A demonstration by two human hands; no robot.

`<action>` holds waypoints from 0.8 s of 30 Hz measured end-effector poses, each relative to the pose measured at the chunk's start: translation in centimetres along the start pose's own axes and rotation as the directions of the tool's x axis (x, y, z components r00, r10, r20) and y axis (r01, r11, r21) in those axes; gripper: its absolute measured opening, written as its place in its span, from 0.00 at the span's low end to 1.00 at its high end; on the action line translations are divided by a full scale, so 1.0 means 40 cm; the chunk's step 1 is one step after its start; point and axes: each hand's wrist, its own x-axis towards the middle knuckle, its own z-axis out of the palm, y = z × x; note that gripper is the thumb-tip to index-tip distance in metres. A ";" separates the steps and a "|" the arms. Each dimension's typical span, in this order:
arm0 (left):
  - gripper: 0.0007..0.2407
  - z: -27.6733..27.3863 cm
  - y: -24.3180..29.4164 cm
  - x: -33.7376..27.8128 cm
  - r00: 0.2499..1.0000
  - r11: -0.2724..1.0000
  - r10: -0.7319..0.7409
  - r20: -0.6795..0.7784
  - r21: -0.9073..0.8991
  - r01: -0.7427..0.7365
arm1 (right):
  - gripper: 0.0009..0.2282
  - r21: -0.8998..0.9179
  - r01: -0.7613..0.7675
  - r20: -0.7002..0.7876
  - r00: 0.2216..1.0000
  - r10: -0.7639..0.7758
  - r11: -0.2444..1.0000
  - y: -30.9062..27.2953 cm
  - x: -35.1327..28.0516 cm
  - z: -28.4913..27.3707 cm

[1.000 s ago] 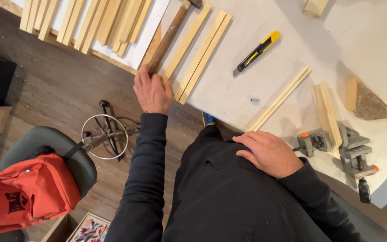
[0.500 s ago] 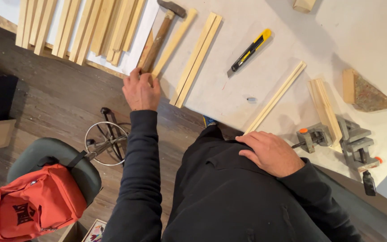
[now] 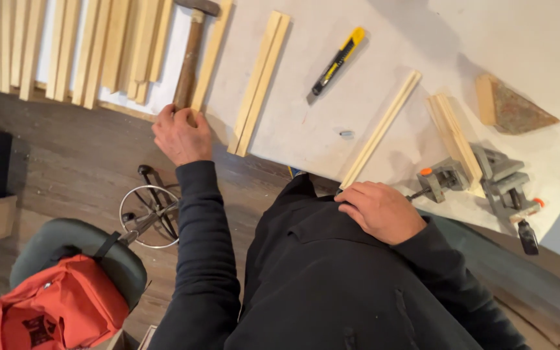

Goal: The recorder is assembling wooden frame components by fitting them into a corner clamp, applying wood glue, and using a hammer to secure joints.

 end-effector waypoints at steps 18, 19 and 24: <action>0.08 -0.035 0.411 -0.052 0.806 0.758 0.569 0.165 -0.486 -0.435 | 0.04 0.244 -0.400 -0.302 0.834 0.461 0.884 0.225 -0.319 0.187; 0.08 -0.040 0.475 -0.072 0.791 0.745 0.587 0.170 -0.495 -0.447 | 0.04 0.256 -0.414 -0.310 0.821 0.480 0.874 0.244 -0.352 0.197; 0.11 -0.071 0.761 -0.201 0.417 0.337 0.905 0.091 -0.751 -0.568 | 0.15 0.164 -0.543 -0.625 0.589 0.512 0.824 0.281 -0.457 0.140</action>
